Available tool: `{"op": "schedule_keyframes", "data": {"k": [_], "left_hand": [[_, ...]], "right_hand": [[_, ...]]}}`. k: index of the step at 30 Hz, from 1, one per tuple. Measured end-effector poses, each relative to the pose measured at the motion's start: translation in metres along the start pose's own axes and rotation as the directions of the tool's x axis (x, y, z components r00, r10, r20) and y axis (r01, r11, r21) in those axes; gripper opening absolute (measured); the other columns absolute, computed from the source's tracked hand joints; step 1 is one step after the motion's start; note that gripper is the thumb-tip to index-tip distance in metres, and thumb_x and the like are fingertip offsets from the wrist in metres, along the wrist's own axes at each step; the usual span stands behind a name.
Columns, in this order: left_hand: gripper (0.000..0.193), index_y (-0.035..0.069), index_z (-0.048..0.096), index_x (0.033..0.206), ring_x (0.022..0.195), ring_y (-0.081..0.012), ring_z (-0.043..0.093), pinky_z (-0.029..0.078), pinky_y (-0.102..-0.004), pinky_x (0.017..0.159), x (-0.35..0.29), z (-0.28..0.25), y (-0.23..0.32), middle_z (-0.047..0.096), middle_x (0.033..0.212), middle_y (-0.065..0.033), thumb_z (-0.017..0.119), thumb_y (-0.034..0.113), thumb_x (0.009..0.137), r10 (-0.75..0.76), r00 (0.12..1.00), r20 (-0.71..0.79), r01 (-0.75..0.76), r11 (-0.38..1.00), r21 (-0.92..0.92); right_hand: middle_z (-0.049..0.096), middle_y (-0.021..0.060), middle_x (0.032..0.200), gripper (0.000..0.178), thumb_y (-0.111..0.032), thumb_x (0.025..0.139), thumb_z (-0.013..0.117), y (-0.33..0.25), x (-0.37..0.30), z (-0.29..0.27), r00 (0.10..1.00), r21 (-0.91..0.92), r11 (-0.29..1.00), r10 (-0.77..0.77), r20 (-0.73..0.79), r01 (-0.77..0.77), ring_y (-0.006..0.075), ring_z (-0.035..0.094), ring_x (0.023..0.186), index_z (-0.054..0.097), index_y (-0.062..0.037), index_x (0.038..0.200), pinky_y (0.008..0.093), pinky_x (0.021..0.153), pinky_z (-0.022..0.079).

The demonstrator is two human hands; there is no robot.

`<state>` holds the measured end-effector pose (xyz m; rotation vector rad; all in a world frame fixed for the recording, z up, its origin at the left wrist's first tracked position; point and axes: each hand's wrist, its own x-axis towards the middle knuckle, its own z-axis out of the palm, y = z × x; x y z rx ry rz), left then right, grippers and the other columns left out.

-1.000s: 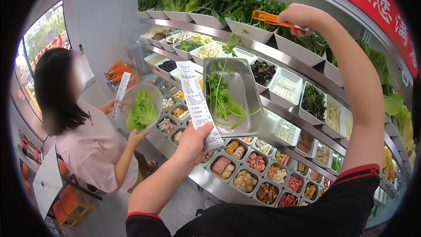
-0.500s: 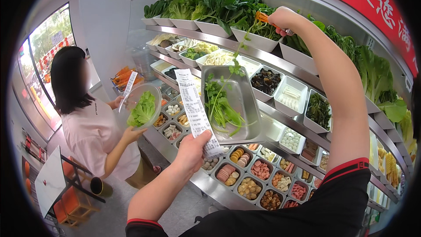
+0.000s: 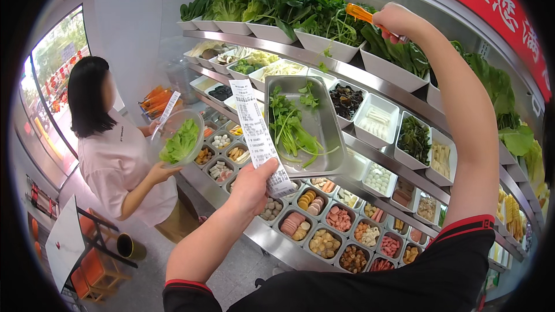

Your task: The person selects various food items from a refrigerated display using tongs and places them into a metal tray. They then transfer the contents into a cooking pot on a stovetop and add additional ingredients from a plastic bag.

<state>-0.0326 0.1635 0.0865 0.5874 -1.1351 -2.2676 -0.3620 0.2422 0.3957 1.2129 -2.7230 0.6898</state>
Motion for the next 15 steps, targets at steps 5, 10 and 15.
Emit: {"op": "schedule_keyframes", "data": {"k": [5,10,15], "left_hand": [[0.032,-0.004,0.053,0.129,0.105,-0.0241,0.065,0.052,-0.04,0.092,-0.004,0.004,0.004,0.065,0.121,-0.013,0.053,0.011,0.1,-0.006,1.0,0.025,0.006,1.0,-0.012],[0.031,-0.005,0.054,0.127,0.104,-0.0235,0.064,0.052,-0.0401,0.093,-0.004,0.01,0.001,0.065,0.12,-0.0128,0.054,0.01,0.1,0.008,1.0,0.025,-0.007,1.0,-0.015],[0.029,-0.006,0.055,0.124,0.102,-0.0228,0.065,0.053,-0.0391,0.091,-0.004,0.015,0.0,0.065,0.118,-0.0125,0.055,0.009,0.099,0.015,0.998,0.064,-0.013,0.999,-0.033]], "right_hand": [[0.059,0.0106,0.066,0.028,-0.027,0.085,0.056,0.002,-0.031,-0.01,0.999,0.005,1.0,-0.02,0.037,0.02,0.0155,0.055,0.047,0.059,0.0007,0.087,0.0319,0.041,0.041],[0.051,0.0061,0.059,0.028,-0.031,0.084,0.057,-0.008,-0.045,-0.001,0.997,-0.028,0.999,0.038,0.062,-0.036,0.0145,0.052,0.047,0.058,-0.0026,0.082,0.0315,0.041,0.041],[0.062,0.0142,0.073,0.027,-0.023,0.083,0.057,-0.033,-0.037,0.028,0.996,-0.368,0.929,-0.017,0.085,0.047,0.0238,0.061,0.053,0.063,0.0026,0.079,0.0364,0.049,0.052]]}}
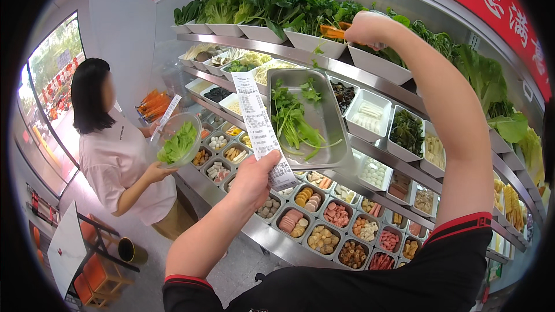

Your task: The person selects various food items from a refrigerated display using tongs and places them into a metal tray. They then transfer the contents into a cooking pot on a stovetop and add additional ingredients from a plastic bag.

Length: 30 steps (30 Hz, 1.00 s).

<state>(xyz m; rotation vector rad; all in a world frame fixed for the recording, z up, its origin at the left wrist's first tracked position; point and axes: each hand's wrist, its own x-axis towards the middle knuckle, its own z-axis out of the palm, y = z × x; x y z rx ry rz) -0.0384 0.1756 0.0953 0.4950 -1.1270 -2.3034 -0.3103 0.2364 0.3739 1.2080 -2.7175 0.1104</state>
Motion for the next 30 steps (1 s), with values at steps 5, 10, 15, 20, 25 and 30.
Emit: {"op": "schedule_keyframes", "data": {"k": [5,10,15,20,25,30], "left_hand": [[0.028,-0.007,0.056,0.122,0.1,-0.0227,0.066,0.053,-0.0382,0.089,-0.008,0.0,0.001,0.066,0.116,-0.0131,0.056,0.009,0.099,0.026,1.0,0.016,-0.026,1.0,-0.007],[0.032,-0.007,0.053,0.126,0.102,-0.0226,0.065,0.053,-0.0391,0.088,-0.009,-0.004,0.002,0.065,0.118,-0.0133,0.054,0.011,0.099,0.022,1.0,0.01,-0.022,1.0,0.017],[0.034,-0.004,0.05,0.131,0.105,-0.0261,0.064,0.053,-0.0449,0.091,-0.009,-0.012,0.003,0.064,0.12,-0.0138,0.052,0.011,0.101,0.01,1.0,-0.014,-0.009,0.999,0.041],[0.033,-0.007,0.053,0.127,0.1,-0.0224,0.065,0.053,-0.0389,0.088,-0.011,-0.017,-0.002,0.065,0.116,-0.0124,0.056,0.011,0.098,0.029,0.999,-0.036,-0.029,0.999,0.015],[0.031,-0.005,0.055,0.125,0.1,-0.0214,0.065,0.053,-0.0381,0.088,-0.016,-0.025,-0.014,0.065,0.116,-0.0115,0.056,0.011,0.098,0.041,0.998,-0.039,-0.041,0.999,0.006],[0.029,-0.004,0.056,0.123,0.098,-0.0204,0.065,0.053,-0.0369,0.086,-0.008,-0.031,-0.019,0.066,0.113,-0.0107,0.057,0.011,0.098,0.021,0.999,-0.042,-0.021,1.0,-0.017]], "right_hand": [[0.068,0.0213,0.071,0.026,-0.013,0.081,0.055,-0.002,-0.004,-0.003,0.976,-0.145,0.985,-0.122,-0.178,0.096,0.0284,0.068,0.057,0.068,0.0099,0.078,0.0414,0.056,0.057],[0.058,0.0099,0.054,0.025,-0.018,0.082,0.055,0.024,-0.018,-0.022,0.987,0.367,0.93,0.03,-0.156,0.03,0.0206,0.057,0.045,0.064,0.0043,0.074,0.0363,0.044,0.046],[0.063,0.0082,0.069,0.027,-0.025,0.085,0.057,0.032,-0.085,0.019,0.996,0.591,0.803,-0.089,-0.003,0.073,0.0127,0.052,0.046,0.063,0.0012,0.079,0.0289,0.041,0.04],[0.063,0.0043,0.072,0.024,-0.02,0.089,0.058,0.007,-0.162,0.081,0.929,0.655,0.752,-0.188,0.318,-0.072,0.0097,0.053,0.049,0.066,0.0,0.1,0.0263,0.044,0.04],[0.062,0.003,0.075,0.036,-0.031,0.088,0.06,-0.013,-0.194,0.11,0.819,0.488,0.866,-0.2,0.537,-0.108,0.0106,0.058,0.057,0.065,0.0006,0.104,0.0259,0.046,0.042],[0.06,0.0022,0.075,0.039,-0.035,0.086,0.061,0.015,-0.182,0.083,0.916,0.512,0.847,-0.081,0.392,-0.144,0.0097,0.058,0.056,0.065,0.0007,0.102,0.0254,0.047,0.042]]}}
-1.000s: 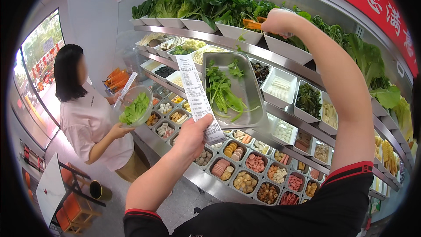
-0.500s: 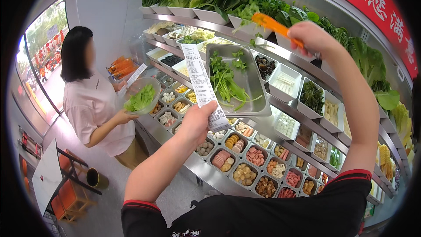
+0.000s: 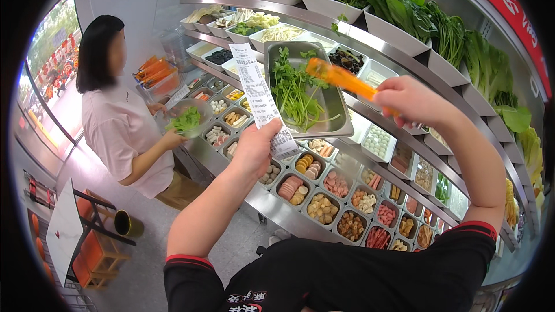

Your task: The person selects various food items from a refrigerated display using tongs and places them into a metal tray. They then transfer the contents into a cooking pot on a stovetop and add additional ingredients from a plastic bag.

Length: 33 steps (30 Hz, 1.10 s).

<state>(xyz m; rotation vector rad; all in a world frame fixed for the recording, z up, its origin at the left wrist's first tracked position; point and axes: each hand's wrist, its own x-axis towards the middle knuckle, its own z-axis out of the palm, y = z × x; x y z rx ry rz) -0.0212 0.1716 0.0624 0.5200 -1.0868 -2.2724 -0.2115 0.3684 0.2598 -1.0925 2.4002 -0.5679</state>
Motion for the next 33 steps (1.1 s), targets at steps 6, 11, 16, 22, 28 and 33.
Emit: {"op": "schedule_keyframes", "data": {"k": [6,11,16,22,28,33], "left_hand": [[0.027,-0.005,0.058,0.12,0.095,-0.0199,0.066,0.053,-0.0361,0.085,0.009,-0.001,-0.005,0.067,0.11,-0.0104,0.057,0.013,0.099,-0.006,1.0,-0.019,0.007,1.0,0.014],[0.027,-0.005,0.058,0.119,0.094,-0.0201,0.066,0.053,-0.0361,0.084,0.009,0.005,-0.006,0.067,0.11,-0.011,0.056,0.013,0.099,-0.014,1.0,-0.02,0.014,1.0,-0.003],[0.026,-0.006,0.058,0.117,0.093,-0.021,0.066,0.054,-0.0374,0.084,0.007,0.011,-0.003,0.067,0.11,-0.012,0.056,0.012,0.1,0.001,0.999,-0.037,-0.001,1.0,0.015],[0.029,-0.006,0.056,0.124,0.1,-0.0227,0.066,0.054,-0.0382,0.088,0.001,0.012,-0.004,0.067,0.116,-0.0137,0.054,0.011,0.1,-0.01,1.0,0.004,0.009,0.998,0.067],[0.031,-0.008,0.055,0.125,0.105,-0.0232,0.066,0.052,-0.0381,0.094,-0.015,-0.002,-0.032,0.066,0.12,-0.0155,0.053,0.009,0.1,-0.009,0.997,0.08,0.008,1.0,0.014],[0.029,-0.007,0.057,0.123,0.098,-0.0243,0.069,0.059,-0.0422,0.085,-0.042,-0.033,-0.067,0.066,0.118,-0.0157,0.053,0.01,0.1,-0.076,0.988,0.138,0.07,0.996,0.045]], "right_hand": [[0.057,0.0024,0.071,0.039,-0.033,0.089,0.06,0.009,0.061,-0.039,0.94,-0.076,0.997,-0.043,-0.339,0.019,0.0097,0.055,0.049,0.062,0.0024,0.105,0.0266,0.039,0.04],[0.064,0.0153,0.071,0.036,-0.027,0.089,0.055,0.009,0.102,-0.031,0.848,-0.255,0.958,-0.24,-0.472,0.129,0.0246,0.063,0.057,0.064,0.0057,0.101,0.0387,0.053,0.051],[0.067,0.0227,0.084,0.032,-0.02,0.091,0.051,0.018,0.06,-0.016,0.845,-0.361,0.902,-0.376,-0.38,0.238,0.037,0.066,0.077,0.063,0.003,0.11,0.0455,0.073,0.052],[0.067,0.0207,0.086,0.038,-0.018,0.09,0.058,0.042,0.001,0.023,0.942,-0.353,0.904,-0.306,-0.137,0.242,0.0344,0.066,0.08,0.059,0.0039,0.121,0.0415,0.075,0.051],[0.064,0.0139,0.085,0.047,-0.025,0.086,0.062,0.075,-0.022,0.006,0.958,-0.344,0.923,-0.237,-0.162,0.17,0.0239,0.062,0.078,0.057,0.0038,0.123,0.0362,0.074,0.05],[0.063,0.0139,0.079,0.042,-0.022,0.086,0.062,0.114,-0.029,-0.02,0.911,-0.433,0.898,-0.241,-0.335,0.078,0.0229,0.06,0.072,0.056,0.0033,0.119,0.0353,0.072,0.049]]}}
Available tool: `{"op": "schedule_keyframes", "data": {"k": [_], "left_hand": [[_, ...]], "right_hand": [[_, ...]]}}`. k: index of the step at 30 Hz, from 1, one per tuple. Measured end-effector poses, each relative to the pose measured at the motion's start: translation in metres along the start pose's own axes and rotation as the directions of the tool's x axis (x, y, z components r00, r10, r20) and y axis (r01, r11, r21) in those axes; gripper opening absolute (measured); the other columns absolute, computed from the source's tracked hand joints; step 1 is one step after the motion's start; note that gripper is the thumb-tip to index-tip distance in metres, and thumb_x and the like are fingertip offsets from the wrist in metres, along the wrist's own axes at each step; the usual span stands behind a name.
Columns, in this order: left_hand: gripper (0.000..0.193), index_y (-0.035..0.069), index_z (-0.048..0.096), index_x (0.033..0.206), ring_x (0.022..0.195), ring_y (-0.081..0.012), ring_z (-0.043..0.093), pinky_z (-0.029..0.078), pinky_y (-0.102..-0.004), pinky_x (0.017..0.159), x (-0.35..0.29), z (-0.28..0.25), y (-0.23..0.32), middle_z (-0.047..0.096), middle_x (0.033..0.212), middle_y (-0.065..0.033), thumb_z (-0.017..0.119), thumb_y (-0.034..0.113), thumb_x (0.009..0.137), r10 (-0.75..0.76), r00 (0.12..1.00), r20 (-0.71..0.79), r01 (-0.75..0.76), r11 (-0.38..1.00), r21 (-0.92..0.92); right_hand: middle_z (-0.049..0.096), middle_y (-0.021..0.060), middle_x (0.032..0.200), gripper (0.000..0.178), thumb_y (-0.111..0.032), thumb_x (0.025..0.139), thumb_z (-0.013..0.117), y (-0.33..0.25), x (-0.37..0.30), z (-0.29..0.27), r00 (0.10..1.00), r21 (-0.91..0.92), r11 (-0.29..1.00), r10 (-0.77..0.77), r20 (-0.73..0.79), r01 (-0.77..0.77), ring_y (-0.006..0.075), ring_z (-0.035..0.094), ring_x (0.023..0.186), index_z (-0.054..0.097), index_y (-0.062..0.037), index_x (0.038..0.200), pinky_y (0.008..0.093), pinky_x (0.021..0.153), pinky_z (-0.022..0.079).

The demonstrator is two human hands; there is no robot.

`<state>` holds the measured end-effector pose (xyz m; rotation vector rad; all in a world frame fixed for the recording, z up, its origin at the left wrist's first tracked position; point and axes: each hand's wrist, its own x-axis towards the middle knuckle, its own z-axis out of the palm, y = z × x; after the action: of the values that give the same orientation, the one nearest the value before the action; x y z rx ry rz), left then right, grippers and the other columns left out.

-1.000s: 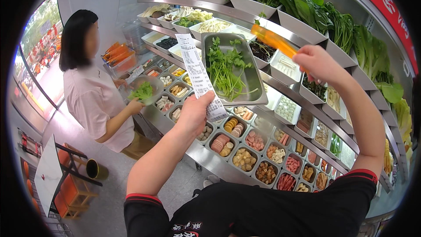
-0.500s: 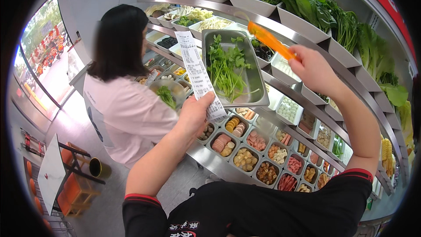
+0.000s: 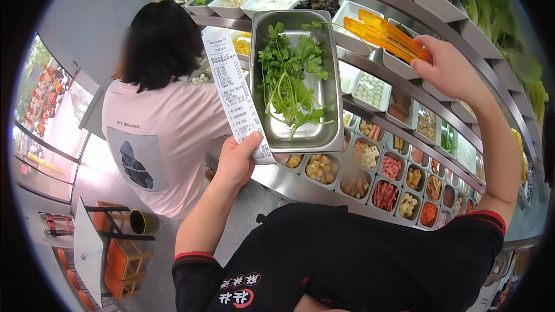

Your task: The person selects various food items from a refrigerated display using tongs and places them into a metal tray. They then transfer the contents into a cooking pot on a stovetop and add additional ingredients from a plastic bag.

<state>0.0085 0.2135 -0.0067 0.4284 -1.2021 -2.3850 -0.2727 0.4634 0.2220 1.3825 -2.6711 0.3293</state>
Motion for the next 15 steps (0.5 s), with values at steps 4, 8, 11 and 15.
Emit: {"op": "schedule_keyframes", "data": {"k": [4,8,11,15], "left_hand": [[0.031,-0.006,0.058,0.124,0.103,-0.0228,0.067,0.057,-0.0403,0.089,-0.022,-0.019,-0.023,0.067,0.118,-0.0137,0.055,0.012,0.1,-0.059,0.995,0.082,0.06,0.998,-0.005],[0.032,-0.004,0.06,0.125,0.109,-0.0208,0.065,0.053,-0.0376,0.096,-0.037,-0.034,-0.038,0.066,0.122,-0.012,0.057,0.015,0.1,-0.07,0.988,0.135,0.074,0.997,-0.026],[0.034,-0.003,0.059,0.126,0.107,-0.0238,0.067,0.055,-0.0407,0.093,-0.047,-0.042,-0.049,0.067,0.121,-0.0131,0.058,0.017,0.099,-0.065,0.993,0.099,0.063,0.998,0.031],[0.034,-0.003,0.059,0.127,0.108,-0.023,0.066,0.054,-0.0403,0.094,-0.051,-0.048,-0.062,0.067,0.121,-0.0129,0.057,0.017,0.1,-0.118,0.988,0.103,0.119,0.993,-0.005]], "right_hand": [[0.062,0.0147,0.085,0.042,-0.02,0.085,0.061,0.019,-0.004,0.012,0.995,-0.126,0.992,-0.007,0.098,0.02,0.0245,0.06,0.079,0.057,0.0026,0.121,0.0368,0.075,0.049],[0.061,0.0145,0.088,0.039,-0.018,0.085,0.06,0.023,-0.009,0.025,0.965,-0.091,0.996,0.03,0.259,-0.007,0.0257,0.059,0.082,0.059,0.0026,0.118,0.0372,0.077,0.048],[0.06,0.0078,0.081,0.035,-0.014,0.085,0.057,0.019,-0.014,0.033,0.937,0.03,0.999,0.004,0.351,-0.016,0.0175,0.057,0.073,0.061,0.0031,0.115,0.0323,0.068,0.047],[0.058,0.0019,0.076,0.033,-0.011,0.087,0.055,0.012,-0.022,0.037,0.896,0.226,0.962,0.037,0.443,-0.151,0.008,0.052,0.065,0.06,0.0037,0.116,0.026,0.059,0.043]]}}
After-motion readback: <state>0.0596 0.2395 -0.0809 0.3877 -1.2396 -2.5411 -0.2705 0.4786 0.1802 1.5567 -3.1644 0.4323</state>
